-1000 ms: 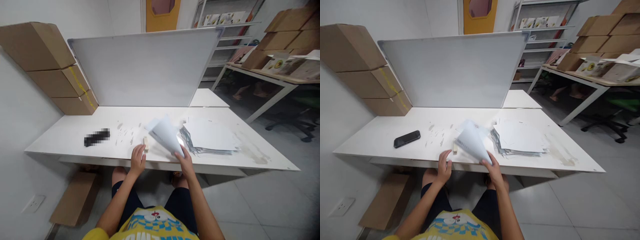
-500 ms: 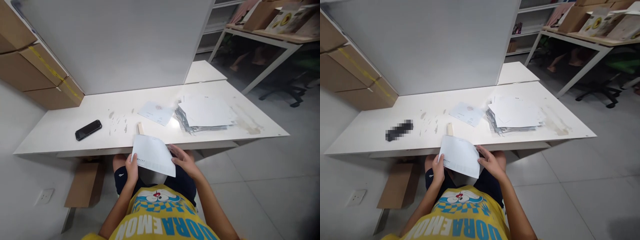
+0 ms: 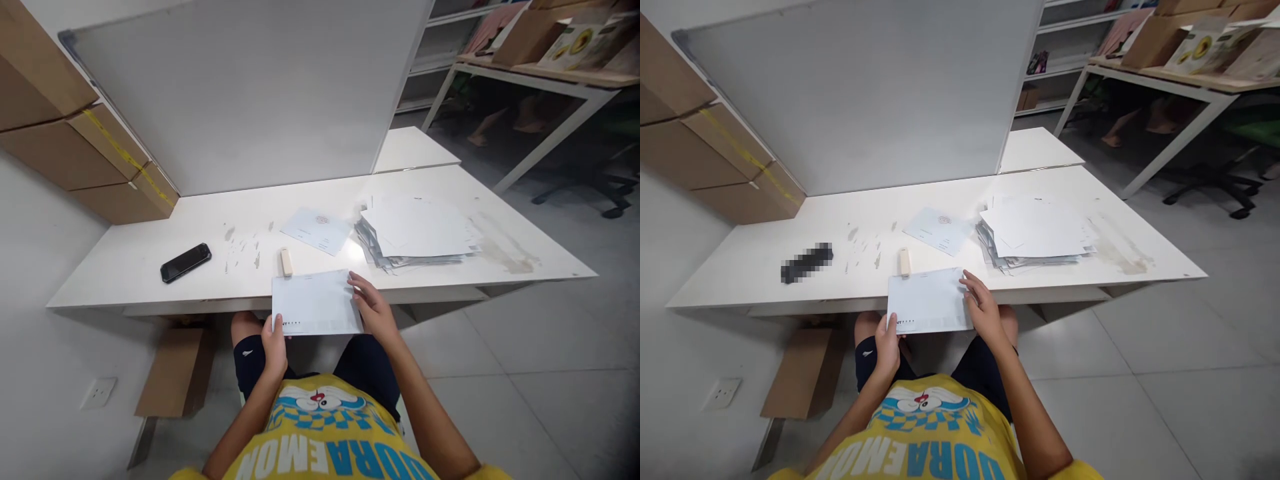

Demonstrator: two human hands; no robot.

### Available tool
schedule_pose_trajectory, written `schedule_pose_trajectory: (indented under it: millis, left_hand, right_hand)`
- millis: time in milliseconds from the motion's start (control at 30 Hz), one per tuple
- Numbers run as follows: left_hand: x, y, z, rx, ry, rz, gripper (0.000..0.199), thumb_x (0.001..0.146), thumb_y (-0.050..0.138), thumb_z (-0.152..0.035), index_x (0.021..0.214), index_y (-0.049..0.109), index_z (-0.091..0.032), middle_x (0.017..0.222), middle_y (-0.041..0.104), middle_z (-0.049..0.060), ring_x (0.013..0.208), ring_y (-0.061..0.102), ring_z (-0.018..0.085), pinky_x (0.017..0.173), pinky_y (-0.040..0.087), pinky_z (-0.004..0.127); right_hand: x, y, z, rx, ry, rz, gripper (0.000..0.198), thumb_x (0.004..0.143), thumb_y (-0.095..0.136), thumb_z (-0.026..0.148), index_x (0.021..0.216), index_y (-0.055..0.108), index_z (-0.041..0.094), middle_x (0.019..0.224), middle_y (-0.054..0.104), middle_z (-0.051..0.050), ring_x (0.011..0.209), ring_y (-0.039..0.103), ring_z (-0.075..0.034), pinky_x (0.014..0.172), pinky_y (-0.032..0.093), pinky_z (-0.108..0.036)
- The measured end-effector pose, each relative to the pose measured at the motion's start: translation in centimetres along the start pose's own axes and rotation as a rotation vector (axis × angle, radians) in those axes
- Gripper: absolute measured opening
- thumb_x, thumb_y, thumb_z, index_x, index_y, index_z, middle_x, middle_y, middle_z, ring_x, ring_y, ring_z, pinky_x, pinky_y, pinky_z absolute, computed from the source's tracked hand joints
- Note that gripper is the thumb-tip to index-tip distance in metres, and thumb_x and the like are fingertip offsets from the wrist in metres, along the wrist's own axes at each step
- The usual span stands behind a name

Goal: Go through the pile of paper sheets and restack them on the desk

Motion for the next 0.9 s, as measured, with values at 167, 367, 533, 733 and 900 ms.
schedule_pose_trajectory:
  millis: [167, 367, 533, 733, 900]
  left_hand:
    - [0.8, 1.5, 0.1, -0.104, -0.091, 0.067, 0.046, 0.067, 0.075, -0.051, 0.095, 0.063, -0.016, 0.082, 0.065, 0.004, 0.063, 0.057, 0.012, 0.049, 0.042, 0.018]
    - [1.0, 4.2, -0.5, -0.119, -0.109, 0.158, 0.043, 0.065, 0.076, -0.047, 0.092, 0.065, -0.015, 0.085, 0.068, 0.006, 0.069, 0.061, 0.014, 0.057, 0.047, 0.022]
    - [1.2, 4.7, -0.5, -0.089, -0.134, 0.130, 0.041, 0.061, 0.076, -0.044, 0.087, 0.065, -0.014, 0.083, 0.069, 0.006, 0.070, 0.062, 0.015, 0.056, 0.045, 0.021]
    - [1.1, 4.6, -0.8, -0.073, -0.140, 0.133, 0.038, 0.061, 0.075, -0.043, 0.084, 0.064, -0.014, 0.080, 0.068, 0.005, 0.069, 0.061, 0.015, 0.055, 0.046, 0.022]
    - [0.7, 4.4, -1.7, -0.064, -0.112, 0.124, 0.034, 0.064, 0.073, -0.042, 0.081, 0.064, -0.015, 0.081, 0.068, 0.006, 0.071, 0.062, 0.016, 0.058, 0.047, 0.023]
  right_hand:
    - [1.4, 2.0, 3.7, -0.271, -0.194, -0.006, 0.030, 0.093, 0.042, 0.035, 0.112, 0.064, 0.027, 0.130, 0.059, -0.006, 0.129, 0.047, -0.024, 0.108, 0.038, -0.050]
    - [2.0, 12.2, 6.0, -0.604, -0.425, 0.376, 0.048, 0.091, 0.034, 0.017, 0.138, 0.046, 0.015, 0.148, 0.040, -0.011, 0.139, 0.034, -0.024, 0.113, 0.031, -0.048]
    - [2.2, 16.8, 2.7, -0.786, -0.476, 0.482, 0.060, 0.082, 0.040, 0.006, 0.141, 0.037, 0.000, 0.152, 0.028, -0.020, 0.143, 0.022, -0.027, 0.115, 0.025, -0.046]
    - [2.3, 16.4, 2.3, -0.769, -0.462, 0.482, 0.059, 0.077, 0.042, 0.002, 0.136, 0.047, 0.005, 0.148, 0.038, -0.016, 0.138, 0.034, -0.026, 0.111, 0.032, -0.045]
    - [2.8, 16.8, 3.8, -0.804, -0.443, 0.462, 0.050, 0.082, 0.045, 0.005, 0.132, 0.052, 0.005, 0.147, 0.039, -0.019, 0.136, 0.037, -0.028, 0.107, 0.036, -0.045]
Point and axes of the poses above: each hand's wrist, its own x-axis towards the middle knuckle, its own y-axis out of the palm, z = x × y, the point moved 7 cm from there along x, towards the middle knuckle
